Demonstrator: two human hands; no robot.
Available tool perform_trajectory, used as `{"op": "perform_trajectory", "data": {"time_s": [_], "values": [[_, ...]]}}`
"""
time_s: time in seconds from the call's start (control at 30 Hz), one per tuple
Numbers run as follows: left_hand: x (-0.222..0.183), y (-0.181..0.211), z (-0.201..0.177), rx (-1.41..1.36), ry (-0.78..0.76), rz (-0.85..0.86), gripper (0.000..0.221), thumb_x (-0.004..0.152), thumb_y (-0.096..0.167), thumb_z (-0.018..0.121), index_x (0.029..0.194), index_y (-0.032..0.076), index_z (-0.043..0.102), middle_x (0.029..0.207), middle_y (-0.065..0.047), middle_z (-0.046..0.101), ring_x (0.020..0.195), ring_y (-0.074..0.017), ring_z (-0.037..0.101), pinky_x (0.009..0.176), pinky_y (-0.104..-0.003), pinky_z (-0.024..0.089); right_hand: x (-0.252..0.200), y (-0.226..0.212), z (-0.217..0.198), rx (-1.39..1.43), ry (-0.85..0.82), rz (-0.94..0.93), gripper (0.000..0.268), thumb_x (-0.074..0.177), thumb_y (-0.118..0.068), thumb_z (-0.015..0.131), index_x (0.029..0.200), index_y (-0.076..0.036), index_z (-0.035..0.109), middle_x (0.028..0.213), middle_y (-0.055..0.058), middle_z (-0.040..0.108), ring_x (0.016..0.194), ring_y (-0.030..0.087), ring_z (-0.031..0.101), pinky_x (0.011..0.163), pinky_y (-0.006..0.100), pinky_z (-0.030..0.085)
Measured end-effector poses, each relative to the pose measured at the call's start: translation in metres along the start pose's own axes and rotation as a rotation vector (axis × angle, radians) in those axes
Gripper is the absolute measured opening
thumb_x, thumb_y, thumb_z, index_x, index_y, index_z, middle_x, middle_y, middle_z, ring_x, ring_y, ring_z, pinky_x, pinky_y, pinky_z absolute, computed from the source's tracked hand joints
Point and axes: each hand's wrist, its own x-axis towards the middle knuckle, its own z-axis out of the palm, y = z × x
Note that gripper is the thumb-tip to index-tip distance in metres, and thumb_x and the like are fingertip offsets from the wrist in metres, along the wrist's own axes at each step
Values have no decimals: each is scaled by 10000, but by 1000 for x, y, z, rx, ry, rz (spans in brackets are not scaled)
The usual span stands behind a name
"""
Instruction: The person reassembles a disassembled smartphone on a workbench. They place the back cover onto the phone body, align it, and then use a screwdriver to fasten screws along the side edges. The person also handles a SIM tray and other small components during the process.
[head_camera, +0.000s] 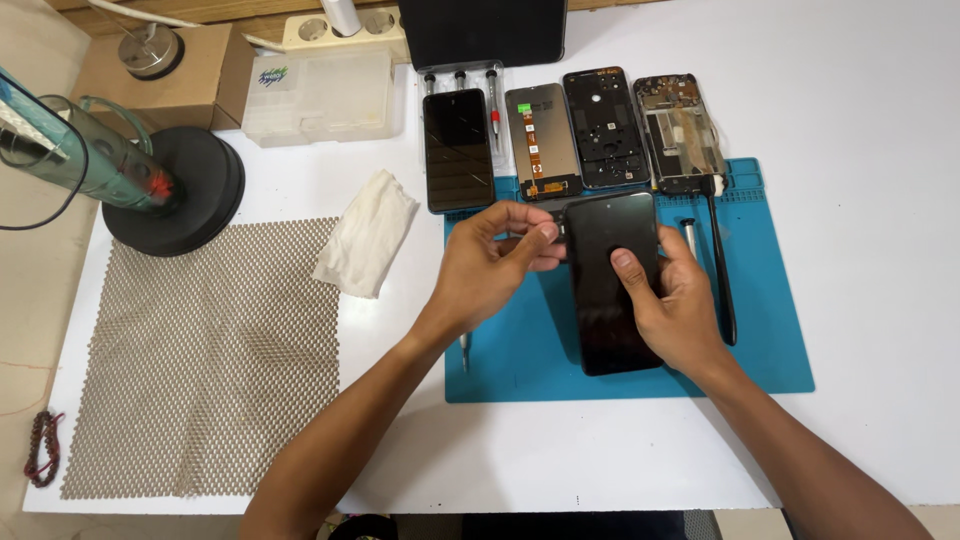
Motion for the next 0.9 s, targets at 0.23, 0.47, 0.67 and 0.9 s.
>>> {"op": "perform_trajectory", "data": {"time_s": [0.23,0.47,0.67,0.9], "values": [[1,15,-9,115,-52,-100,177,982,98,588,1063,-59,601,1046,-133,650,973,-235,772,845,-309,678,-1,-6,4,-94,9,183,368,1004,-291,605,1232,-4,571,753,72,671,541,55,511,446,223,374],[3,16,-19,129,-96,-162,166,1010,98,515,1061,-57,547,1040,-162,634,980,-253,773,854,-316,670,-8,2,15,-23,58,158,381,1026,-309,585,1277,-29,525,742,49,624,519,36,465,412,218,341],[15,13,-50,269,-42,-45,131,976,90,598,1043,-18,627,956,-110,711,881,-186,766,750,-292,672,2,5,-2,45,136,131,348,1052,-314,567,1209,-15,485,767,13,624,560,16,534,428,199,438],[19,29,-94,884,98,-131,83,873,154,741,927,115,791,719,-38,756,623,-121,720,547,-279,571,4,0,-2,32,150,189,327,1054,-299,575,1197,-16,495,684,4,577,463,21,422,353,213,323]]}}
